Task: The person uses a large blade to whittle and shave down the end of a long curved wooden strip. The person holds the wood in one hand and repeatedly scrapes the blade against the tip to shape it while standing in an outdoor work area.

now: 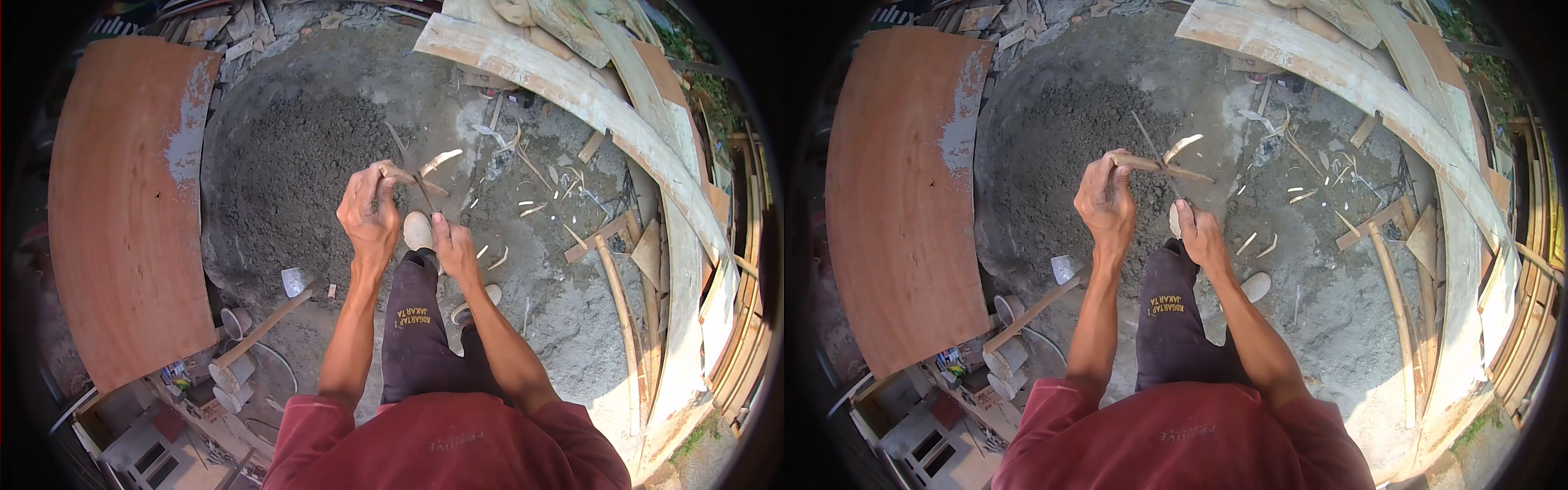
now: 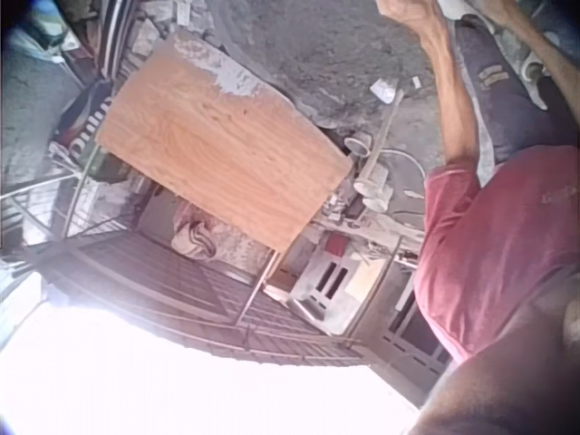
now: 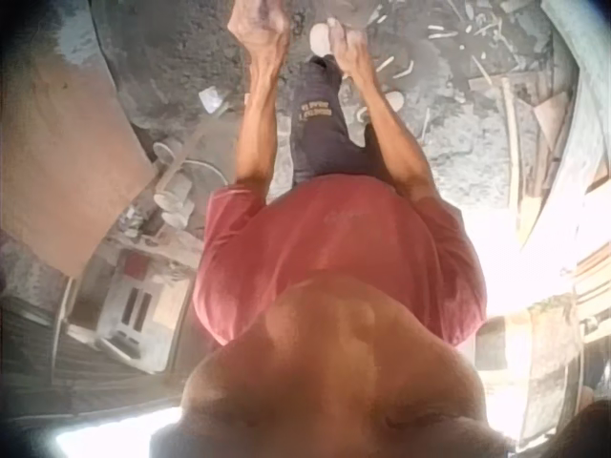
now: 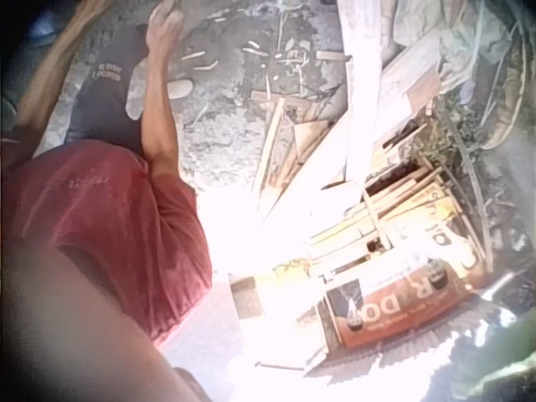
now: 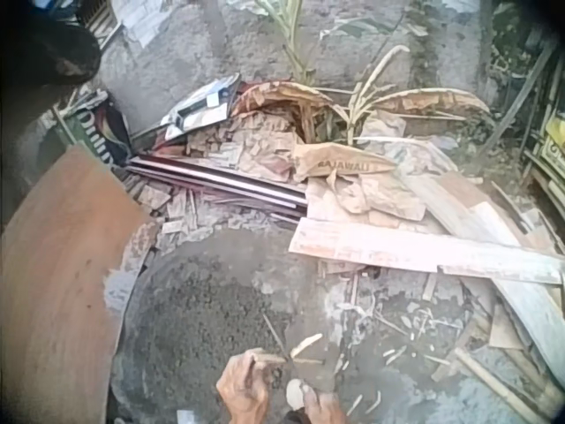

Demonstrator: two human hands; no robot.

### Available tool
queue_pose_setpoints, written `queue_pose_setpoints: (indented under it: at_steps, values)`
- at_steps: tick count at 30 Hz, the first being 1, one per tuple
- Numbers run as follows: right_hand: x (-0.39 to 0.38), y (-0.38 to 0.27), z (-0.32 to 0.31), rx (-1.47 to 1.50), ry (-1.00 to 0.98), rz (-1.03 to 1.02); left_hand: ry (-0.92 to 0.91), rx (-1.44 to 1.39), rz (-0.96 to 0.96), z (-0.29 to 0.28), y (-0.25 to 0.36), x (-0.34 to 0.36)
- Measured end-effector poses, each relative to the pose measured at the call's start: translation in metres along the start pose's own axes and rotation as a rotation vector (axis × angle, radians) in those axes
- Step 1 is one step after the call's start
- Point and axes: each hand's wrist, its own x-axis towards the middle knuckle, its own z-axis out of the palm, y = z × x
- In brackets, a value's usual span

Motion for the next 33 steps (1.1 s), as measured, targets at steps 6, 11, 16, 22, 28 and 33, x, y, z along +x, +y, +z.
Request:
queue_pose_setpoints:
  at_steps: [6,11,16,22,28,33]
  values:
    - [-0.012,0.004,-0.013,0.555,-0.239,0.456,-0.099,-0.050,0.010,-0.006,0.005,0.000]
    - [-0.011,-0.043,-0.024,0.384,-0.180,0.394,-0.047,0.001,-0.037,-0.006,0.005,-0.006]
    - [-0.008,-0.063,-0.036,0.485,0.104,-0.373,0.023,0.000,-0.002,0.005,0.004,-0.005]
    - [-0.026,0.107,0.007,0.323,-0.044,0.731,0.121,-0.012,-0.153,-0.025,-0.012,-0.005]
    - [-0.064,0.150,-0.040,0.068,-0.091,0.827,0.137,-0.282,-0.146,0.014,0.022,-0.044]
    - [-0.041,0.166,-0.081,-0.301,-0.115,0.904,0.173,-0.268,-0.214,0.008,0.032,-0.084]
